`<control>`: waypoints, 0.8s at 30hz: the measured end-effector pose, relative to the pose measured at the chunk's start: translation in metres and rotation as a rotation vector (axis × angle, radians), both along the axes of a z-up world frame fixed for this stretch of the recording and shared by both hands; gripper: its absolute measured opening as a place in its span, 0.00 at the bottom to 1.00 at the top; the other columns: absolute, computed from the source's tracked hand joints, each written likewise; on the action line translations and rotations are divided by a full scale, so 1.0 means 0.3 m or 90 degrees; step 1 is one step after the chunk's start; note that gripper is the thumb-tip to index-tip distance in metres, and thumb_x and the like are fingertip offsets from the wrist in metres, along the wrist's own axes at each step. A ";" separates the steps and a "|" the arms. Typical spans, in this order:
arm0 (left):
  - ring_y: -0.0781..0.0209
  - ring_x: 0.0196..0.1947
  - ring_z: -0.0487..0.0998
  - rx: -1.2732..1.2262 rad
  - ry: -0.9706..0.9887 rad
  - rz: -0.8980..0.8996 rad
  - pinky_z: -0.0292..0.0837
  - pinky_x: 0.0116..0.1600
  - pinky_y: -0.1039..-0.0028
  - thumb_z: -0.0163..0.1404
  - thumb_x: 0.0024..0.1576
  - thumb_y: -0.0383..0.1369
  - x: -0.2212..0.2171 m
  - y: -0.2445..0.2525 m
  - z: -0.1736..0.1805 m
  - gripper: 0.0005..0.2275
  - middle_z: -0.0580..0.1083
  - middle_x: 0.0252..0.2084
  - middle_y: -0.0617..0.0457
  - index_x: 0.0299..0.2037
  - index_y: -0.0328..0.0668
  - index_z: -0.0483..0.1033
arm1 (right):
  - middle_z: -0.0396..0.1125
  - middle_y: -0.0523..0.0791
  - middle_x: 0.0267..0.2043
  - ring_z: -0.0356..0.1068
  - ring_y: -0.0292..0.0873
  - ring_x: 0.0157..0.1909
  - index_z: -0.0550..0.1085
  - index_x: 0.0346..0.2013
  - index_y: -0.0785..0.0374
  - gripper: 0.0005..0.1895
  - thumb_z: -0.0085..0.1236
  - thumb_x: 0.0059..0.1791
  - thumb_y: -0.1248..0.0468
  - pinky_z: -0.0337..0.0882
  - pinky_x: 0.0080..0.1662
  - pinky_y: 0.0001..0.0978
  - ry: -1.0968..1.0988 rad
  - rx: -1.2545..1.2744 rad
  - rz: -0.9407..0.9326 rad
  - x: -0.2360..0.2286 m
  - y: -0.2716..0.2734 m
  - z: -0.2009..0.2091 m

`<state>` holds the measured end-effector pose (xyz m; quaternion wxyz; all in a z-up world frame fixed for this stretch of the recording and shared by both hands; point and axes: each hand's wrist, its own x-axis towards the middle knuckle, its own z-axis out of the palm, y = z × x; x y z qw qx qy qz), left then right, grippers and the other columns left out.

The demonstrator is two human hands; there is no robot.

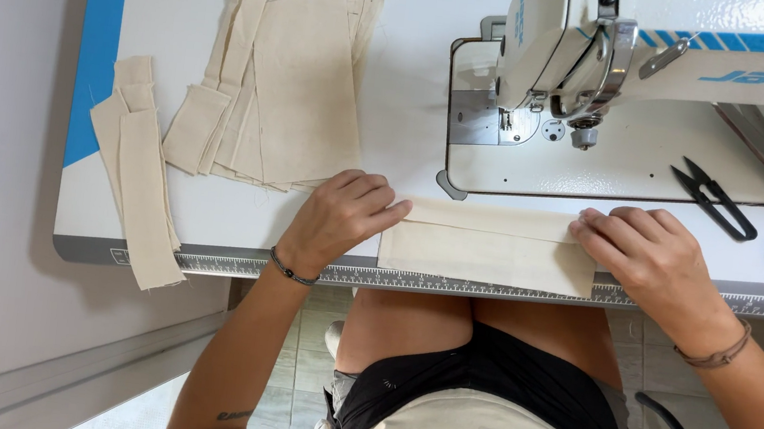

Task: Trimming and folding fabric strips at a sewing station

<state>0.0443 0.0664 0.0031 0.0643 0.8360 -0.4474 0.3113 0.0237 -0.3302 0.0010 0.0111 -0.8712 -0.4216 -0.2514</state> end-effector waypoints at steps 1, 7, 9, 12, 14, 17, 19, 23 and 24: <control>0.60 0.34 0.73 0.016 -0.004 -0.010 0.74 0.42 0.72 0.59 0.54 0.15 0.000 0.001 -0.010 0.13 0.68 0.30 0.57 0.39 0.48 0.77 | 0.74 0.43 0.48 0.71 0.43 0.41 0.77 0.44 0.59 0.09 0.66 0.52 0.73 0.70 0.40 0.34 -0.005 -0.023 0.021 0.000 -0.007 0.004; 0.60 0.56 0.75 0.115 0.024 -0.078 0.75 0.62 0.71 0.52 0.64 0.23 -0.028 -0.002 -0.016 0.09 0.74 0.55 0.52 0.54 0.30 0.75 | 0.66 0.45 0.63 0.71 0.42 0.57 0.74 0.54 0.61 0.14 0.55 0.54 0.74 0.71 0.48 0.33 -0.061 -0.159 0.015 -0.017 -0.027 0.034; 0.63 0.55 0.76 0.132 0.011 -0.089 0.76 0.62 0.74 0.51 0.64 0.22 -0.041 -0.001 -0.008 0.10 0.74 0.55 0.54 0.55 0.30 0.75 | 0.67 0.48 0.59 0.71 0.44 0.54 0.74 0.53 0.66 0.15 0.55 0.52 0.76 0.74 0.49 0.36 -0.056 -0.145 0.065 -0.008 -0.043 0.006; 0.62 0.53 0.79 0.145 0.019 -0.119 0.78 0.60 0.76 0.52 0.63 0.20 -0.051 0.013 0.008 0.12 0.75 0.55 0.52 0.55 0.39 0.73 | 0.69 0.51 0.55 0.72 0.47 0.51 0.73 0.50 0.70 0.12 0.52 0.52 0.77 0.76 0.52 0.39 -0.040 -0.129 0.154 0.004 -0.050 -0.005; 0.59 0.52 0.80 0.143 0.033 -0.139 0.78 0.58 0.74 0.54 0.61 0.20 -0.064 0.021 0.023 0.14 0.76 0.55 0.49 0.54 0.47 0.72 | 0.71 0.51 0.55 0.73 0.48 0.52 0.73 0.48 0.70 0.10 0.50 0.53 0.76 0.76 0.54 0.39 -0.035 -0.126 0.190 0.010 -0.056 0.010; 0.57 0.60 0.77 0.172 0.112 -0.108 0.72 0.65 0.66 0.42 0.61 0.27 -0.094 0.019 0.042 0.18 0.75 0.61 0.48 0.61 0.47 0.72 | 0.69 0.51 0.62 0.70 0.47 0.62 0.70 0.57 0.67 0.18 0.52 0.51 0.74 0.72 0.62 0.40 -0.005 -0.178 0.177 0.007 -0.072 0.052; 0.42 0.62 0.74 0.184 0.152 -0.101 0.69 0.66 0.59 0.41 0.59 0.67 -0.119 0.010 0.044 0.30 0.70 0.60 0.40 0.55 0.52 0.66 | 0.64 0.58 0.67 0.66 0.55 0.67 0.66 0.55 0.55 0.20 0.53 0.51 0.53 0.71 0.62 0.46 0.053 -0.120 0.223 -0.003 -0.073 0.084; 0.41 0.62 0.74 0.108 0.155 -0.084 0.69 0.66 0.59 0.38 0.65 0.57 -0.145 -0.016 0.015 0.20 0.72 0.58 0.46 0.45 0.52 0.70 | 0.59 0.55 0.71 0.61 0.52 0.71 0.68 0.50 0.56 0.21 0.56 0.50 0.47 0.66 0.67 0.46 0.106 -0.084 0.175 -0.044 -0.084 0.041; 0.44 0.61 0.76 0.033 0.197 -0.073 0.70 0.65 0.60 0.41 0.66 0.49 -0.148 -0.021 0.012 0.15 0.74 0.56 0.47 0.39 0.49 0.72 | 0.60 0.53 0.71 0.62 0.51 0.71 0.69 0.52 0.57 0.23 0.60 0.49 0.48 0.65 0.67 0.45 0.124 -0.029 0.164 -0.053 -0.086 0.022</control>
